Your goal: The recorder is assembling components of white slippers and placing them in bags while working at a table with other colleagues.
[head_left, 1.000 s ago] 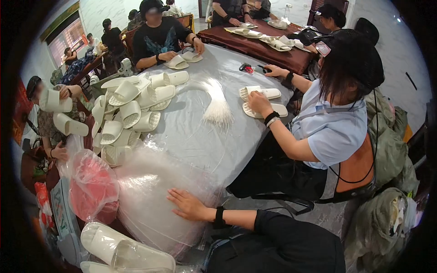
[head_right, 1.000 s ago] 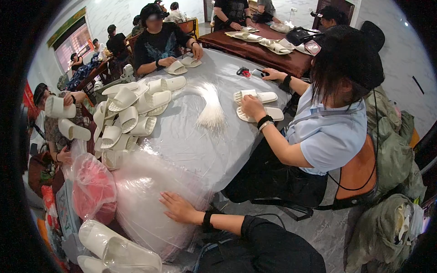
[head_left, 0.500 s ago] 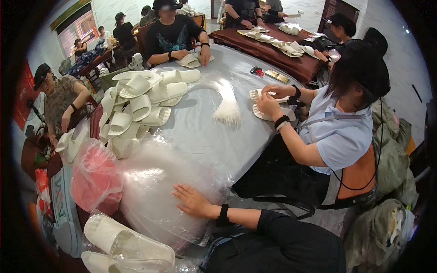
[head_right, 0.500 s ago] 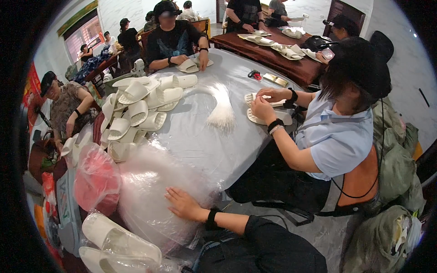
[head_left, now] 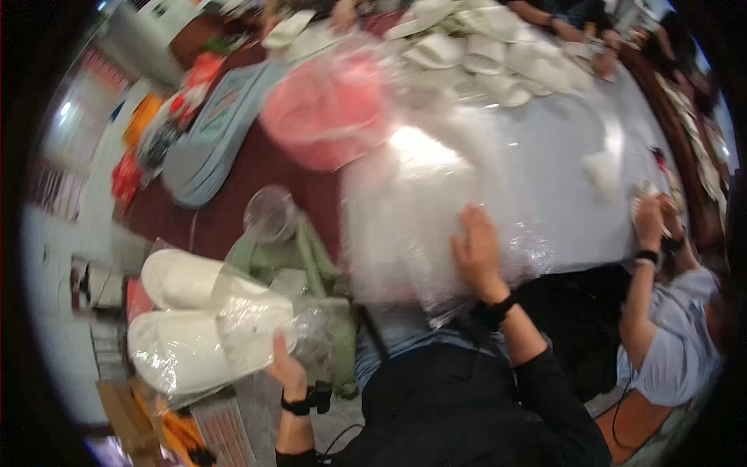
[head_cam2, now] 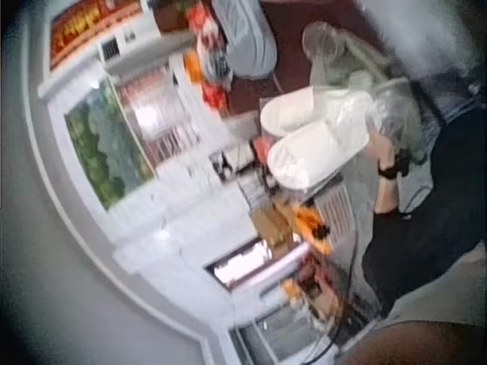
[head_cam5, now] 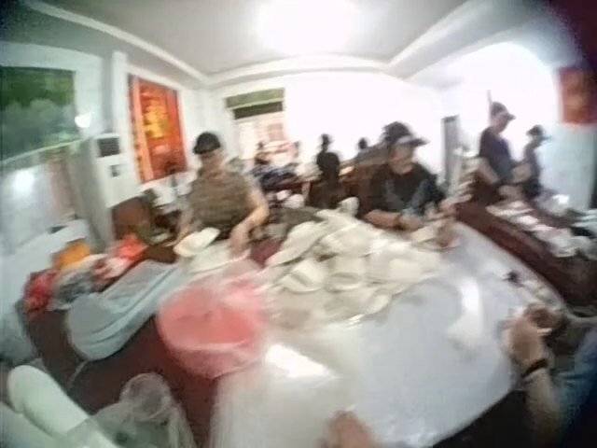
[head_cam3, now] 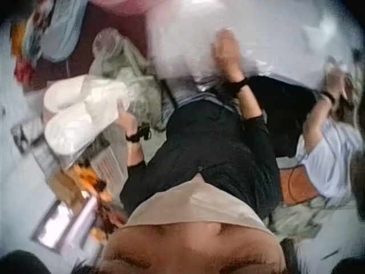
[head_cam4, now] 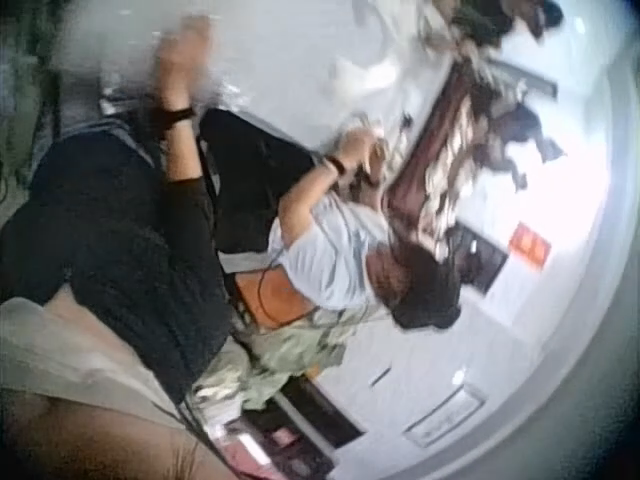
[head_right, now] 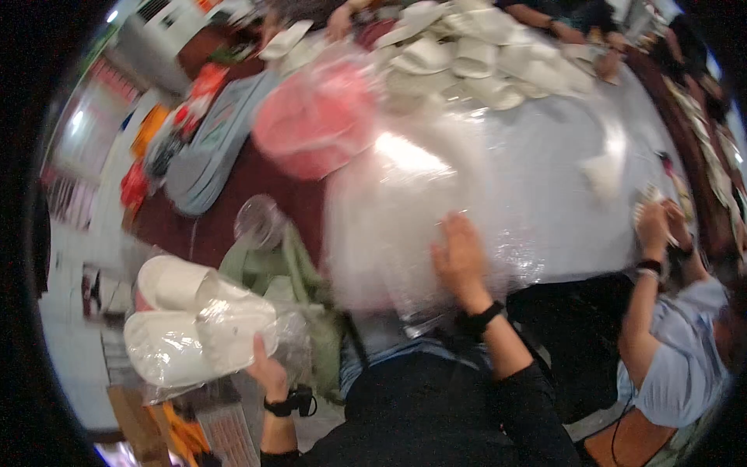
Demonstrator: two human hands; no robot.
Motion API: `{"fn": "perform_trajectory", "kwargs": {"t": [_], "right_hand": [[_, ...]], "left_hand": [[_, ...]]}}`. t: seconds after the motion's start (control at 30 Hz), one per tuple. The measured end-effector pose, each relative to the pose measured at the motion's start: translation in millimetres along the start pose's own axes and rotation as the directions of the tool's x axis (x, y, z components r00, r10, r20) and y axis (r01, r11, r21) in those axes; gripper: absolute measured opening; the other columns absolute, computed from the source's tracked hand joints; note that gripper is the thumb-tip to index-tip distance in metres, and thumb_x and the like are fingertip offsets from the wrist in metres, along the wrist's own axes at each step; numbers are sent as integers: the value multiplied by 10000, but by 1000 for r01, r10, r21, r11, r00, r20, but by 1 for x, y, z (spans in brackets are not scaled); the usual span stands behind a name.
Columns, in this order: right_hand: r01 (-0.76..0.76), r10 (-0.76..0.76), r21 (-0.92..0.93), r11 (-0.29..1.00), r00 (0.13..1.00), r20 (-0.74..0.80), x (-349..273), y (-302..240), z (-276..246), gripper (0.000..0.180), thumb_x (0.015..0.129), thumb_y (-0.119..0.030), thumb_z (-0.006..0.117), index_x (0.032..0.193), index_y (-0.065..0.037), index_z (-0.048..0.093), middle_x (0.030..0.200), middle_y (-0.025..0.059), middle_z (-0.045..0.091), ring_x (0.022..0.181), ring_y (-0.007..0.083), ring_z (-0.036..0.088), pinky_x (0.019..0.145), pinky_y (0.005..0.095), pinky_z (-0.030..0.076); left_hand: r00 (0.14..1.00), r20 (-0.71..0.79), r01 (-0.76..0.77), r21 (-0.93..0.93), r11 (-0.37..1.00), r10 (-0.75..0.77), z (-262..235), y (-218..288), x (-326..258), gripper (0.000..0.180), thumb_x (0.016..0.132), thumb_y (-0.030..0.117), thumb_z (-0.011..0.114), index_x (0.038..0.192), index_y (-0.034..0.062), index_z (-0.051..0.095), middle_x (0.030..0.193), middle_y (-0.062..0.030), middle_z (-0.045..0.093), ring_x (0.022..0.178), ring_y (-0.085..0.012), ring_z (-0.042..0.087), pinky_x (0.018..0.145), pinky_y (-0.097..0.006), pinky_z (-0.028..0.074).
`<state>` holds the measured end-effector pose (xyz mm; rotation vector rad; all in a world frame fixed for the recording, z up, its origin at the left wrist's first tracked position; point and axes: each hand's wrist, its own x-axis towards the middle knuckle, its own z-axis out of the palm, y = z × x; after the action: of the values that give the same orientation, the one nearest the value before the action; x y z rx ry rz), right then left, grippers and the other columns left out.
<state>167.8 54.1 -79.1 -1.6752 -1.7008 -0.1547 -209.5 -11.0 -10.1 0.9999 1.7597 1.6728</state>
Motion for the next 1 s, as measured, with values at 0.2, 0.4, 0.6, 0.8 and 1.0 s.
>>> {"fn": "perform_trajectory", "kwargs": {"t": [0.2,0.4,0.6,0.8,1.0], "right_hand": [[-102,96,50,994,990,105,6,-15,-5,448,859,-171,574,1272,-24,480,1366,185,431,1290,356,368,1051,442,315],[-112,110,20,993,988,107,4,-16,-3,440,855,-162,577,1267,-36,488,1376,182,423,1299,351,357,1049,439,309],[-112,112,-8,994,987,116,3,-11,-2,440,862,-171,572,1272,-39,484,1379,187,419,1300,350,357,1054,437,302],[-115,115,-9,993,984,137,5,-14,-1,441,864,-149,557,1283,-37,474,1390,173,410,1306,358,344,1062,437,291],[-102,104,-21,995,988,117,3,-15,-6,441,860,-175,575,1265,-26,483,1371,187,426,1281,366,368,1036,449,315]], "left_hand": [[988,-131,111,209,971,-85,-70,-60,-32,370,903,191,601,1152,-79,557,1153,-118,589,1019,-196,547,904,-310,416],[954,56,253,383,888,-296,-87,-110,-75,370,911,250,586,1138,-42,586,1111,-120,621,996,-207,573,888,-321,427],[914,280,184,360,914,-295,-74,-126,-51,319,866,55,578,1163,-51,531,1163,-152,585,1079,-218,530,891,-325,420],[905,271,322,62,945,-327,-72,-132,-26,586,843,-6,572,1355,4,288,1250,-118,493,1116,-221,499,958,-316,382],[784,363,585,-163,795,-503,-83,-160,19,513,861,-13,558,1334,35,365,1290,-130,494,1166,-264,508,912,-409,473]]}}
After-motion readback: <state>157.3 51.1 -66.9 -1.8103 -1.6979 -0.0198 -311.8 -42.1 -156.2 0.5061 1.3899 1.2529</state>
